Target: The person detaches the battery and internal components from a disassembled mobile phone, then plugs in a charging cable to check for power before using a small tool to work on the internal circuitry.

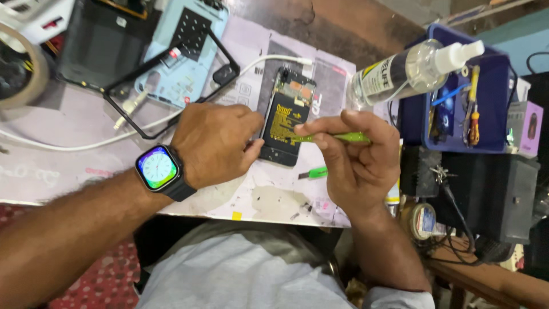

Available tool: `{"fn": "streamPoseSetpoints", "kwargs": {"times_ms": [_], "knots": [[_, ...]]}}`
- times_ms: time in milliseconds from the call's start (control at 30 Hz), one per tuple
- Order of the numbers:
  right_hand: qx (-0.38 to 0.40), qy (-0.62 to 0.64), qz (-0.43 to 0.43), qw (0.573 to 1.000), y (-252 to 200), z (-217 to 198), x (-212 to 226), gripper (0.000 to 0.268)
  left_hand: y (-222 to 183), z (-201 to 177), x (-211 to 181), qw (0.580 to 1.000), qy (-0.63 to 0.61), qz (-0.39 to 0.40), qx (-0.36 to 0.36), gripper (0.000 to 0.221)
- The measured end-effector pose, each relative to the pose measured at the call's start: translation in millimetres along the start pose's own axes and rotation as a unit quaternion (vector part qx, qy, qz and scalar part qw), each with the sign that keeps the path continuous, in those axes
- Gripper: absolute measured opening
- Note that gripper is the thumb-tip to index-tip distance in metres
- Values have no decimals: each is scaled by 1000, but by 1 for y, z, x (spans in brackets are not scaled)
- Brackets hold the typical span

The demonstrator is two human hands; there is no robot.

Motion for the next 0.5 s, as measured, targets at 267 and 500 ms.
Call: {"fn": "streamPoseSetpoints", "kwargs": {"times_ms": [267,500], "knots": [[-3,-5,18,1000,-31,8,-21,46,0,16,-2,989,17,2,144,15],[-27,17,25,999,-33,9,-37,44,1,17,2,991,10,-1,132,12]]}}
Point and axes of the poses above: each hand's wrist, its own y-axis towards the middle knuckle, its own z-axis out of the palm, x = y × z, the point moved 7 cm from there along y, towards the middle knuckle, and after that the axes turned 4 degrees about y, right-handed, at the moved point
